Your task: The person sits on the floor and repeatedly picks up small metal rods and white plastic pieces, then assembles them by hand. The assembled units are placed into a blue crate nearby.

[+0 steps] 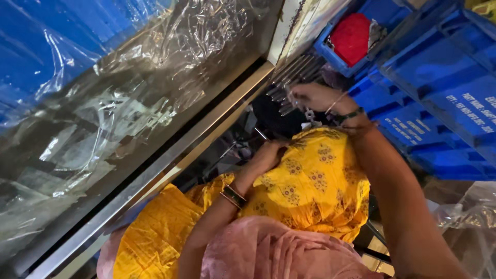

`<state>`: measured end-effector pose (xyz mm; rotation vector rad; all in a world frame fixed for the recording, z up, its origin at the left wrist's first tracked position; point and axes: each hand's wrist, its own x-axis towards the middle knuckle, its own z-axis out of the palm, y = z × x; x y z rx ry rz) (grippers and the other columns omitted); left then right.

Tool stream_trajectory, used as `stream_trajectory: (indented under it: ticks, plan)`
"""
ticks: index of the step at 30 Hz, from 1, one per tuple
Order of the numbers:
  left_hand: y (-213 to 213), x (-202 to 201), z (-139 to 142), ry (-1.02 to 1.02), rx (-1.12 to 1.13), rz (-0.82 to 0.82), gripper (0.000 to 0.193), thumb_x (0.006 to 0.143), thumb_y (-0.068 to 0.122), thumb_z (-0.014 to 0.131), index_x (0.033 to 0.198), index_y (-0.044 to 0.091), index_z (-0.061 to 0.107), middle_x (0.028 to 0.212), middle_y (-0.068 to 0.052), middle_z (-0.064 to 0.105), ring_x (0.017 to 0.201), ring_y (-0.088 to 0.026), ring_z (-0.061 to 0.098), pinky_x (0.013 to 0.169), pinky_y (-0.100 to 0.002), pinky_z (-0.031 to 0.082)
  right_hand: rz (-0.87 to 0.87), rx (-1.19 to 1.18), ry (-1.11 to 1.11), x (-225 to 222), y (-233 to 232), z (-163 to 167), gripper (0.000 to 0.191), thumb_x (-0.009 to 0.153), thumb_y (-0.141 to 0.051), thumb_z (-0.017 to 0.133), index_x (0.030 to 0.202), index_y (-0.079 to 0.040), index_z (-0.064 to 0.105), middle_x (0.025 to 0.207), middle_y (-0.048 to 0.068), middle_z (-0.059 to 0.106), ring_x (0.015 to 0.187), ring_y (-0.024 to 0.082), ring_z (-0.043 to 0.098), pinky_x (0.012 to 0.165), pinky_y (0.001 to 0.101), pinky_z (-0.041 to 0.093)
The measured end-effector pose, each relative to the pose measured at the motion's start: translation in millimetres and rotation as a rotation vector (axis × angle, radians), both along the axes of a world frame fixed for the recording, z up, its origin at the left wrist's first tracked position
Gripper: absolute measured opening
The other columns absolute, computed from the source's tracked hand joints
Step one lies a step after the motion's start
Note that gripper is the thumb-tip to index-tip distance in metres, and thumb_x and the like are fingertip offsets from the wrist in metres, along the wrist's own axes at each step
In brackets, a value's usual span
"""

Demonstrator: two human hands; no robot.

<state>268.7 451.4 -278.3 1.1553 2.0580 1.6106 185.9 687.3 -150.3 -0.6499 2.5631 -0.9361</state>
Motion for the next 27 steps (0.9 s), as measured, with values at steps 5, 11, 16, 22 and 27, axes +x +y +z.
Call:
stream_trajectory:
  ticks: [5, 11, 16, 22, 27]
  plan:
    - [3, -4, -4, -0.150, -0.114, -0.003, 0.028, 0.101, 0.001, 0.056, 0.127, 0.005, 0.064, 0.114, -0.024, 0.069, 0.107, -0.041, 0.068, 0.094, -0.044, 0.054, -0.306, -0.430, -0.019, 4, 19, 14, 0.006, 0.107, -0.013, 0.050, 0.107, -0.007, 0.051, 0.086, -0.002, 0.054, 0.077, 0.009, 0.055, 0.072, 0.0268, 0.052]
    - [5, -8, -9, -0.077, -0.071, -0.058, 0.041, 0.093, -0.002, 0.056, 0.132, 0.005, 0.065, 0.125, -0.023, 0.069, 0.117, -0.040, 0.065, 0.102, -0.044, 0.050, -0.315, -0.162, 0.196, 24, 48, -6, 0.023, 0.105, -0.020, 0.062, 0.091, -0.004, 0.052, 0.079, 0.004, 0.044, 0.074, 0.011, 0.044, 0.067, 0.0292, 0.042]
    - [6, -17, -18, -0.154, -0.134, -0.073, 0.038, 0.094, 0.002, 0.057, 0.131, 0.006, 0.064, 0.128, -0.021, 0.068, 0.119, -0.038, 0.065, 0.103, -0.042, 0.050, -0.415, 0.037, 0.113, 52, 86, -42, 0.033, 0.083, -0.027, 0.080, 0.079, -0.004, 0.057, 0.069, 0.012, 0.053, 0.067, 0.023, 0.052, 0.062, 0.0374, 0.045]
    - [12, -24, 3, -0.188, -0.169, -0.044, 0.041, 0.092, 0.002, 0.057, 0.132, 0.007, 0.065, 0.125, -0.021, 0.069, 0.116, -0.038, 0.067, 0.099, -0.042, 0.052, -0.385, 0.277, 0.354, 92, 123, -60, 0.032, 0.077, -0.015, 0.079, 0.098, -0.003, 0.057, 0.093, 0.022, 0.060, 0.088, 0.044, 0.060, 0.075, 0.0485, 0.048]
    - [11, -23, 27, -0.460, -0.467, -0.057, 0.040, 0.101, 0.008, 0.053, 0.140, 0.015, 0.059, 0.118, -0.021, 0.072, 0.101, -0.043, 0.070, 0.089, -0.045, 0.055, -0.418, 0.424, 0.121, 111, 130, -62, 0.045, 0.071, -0.015, 0.079, 0.109, -0.004, 0.057, 0.096, 0.022, 0.063, 0.095, 0.044, 0.060, 0.081, 0.0522, 0.046]
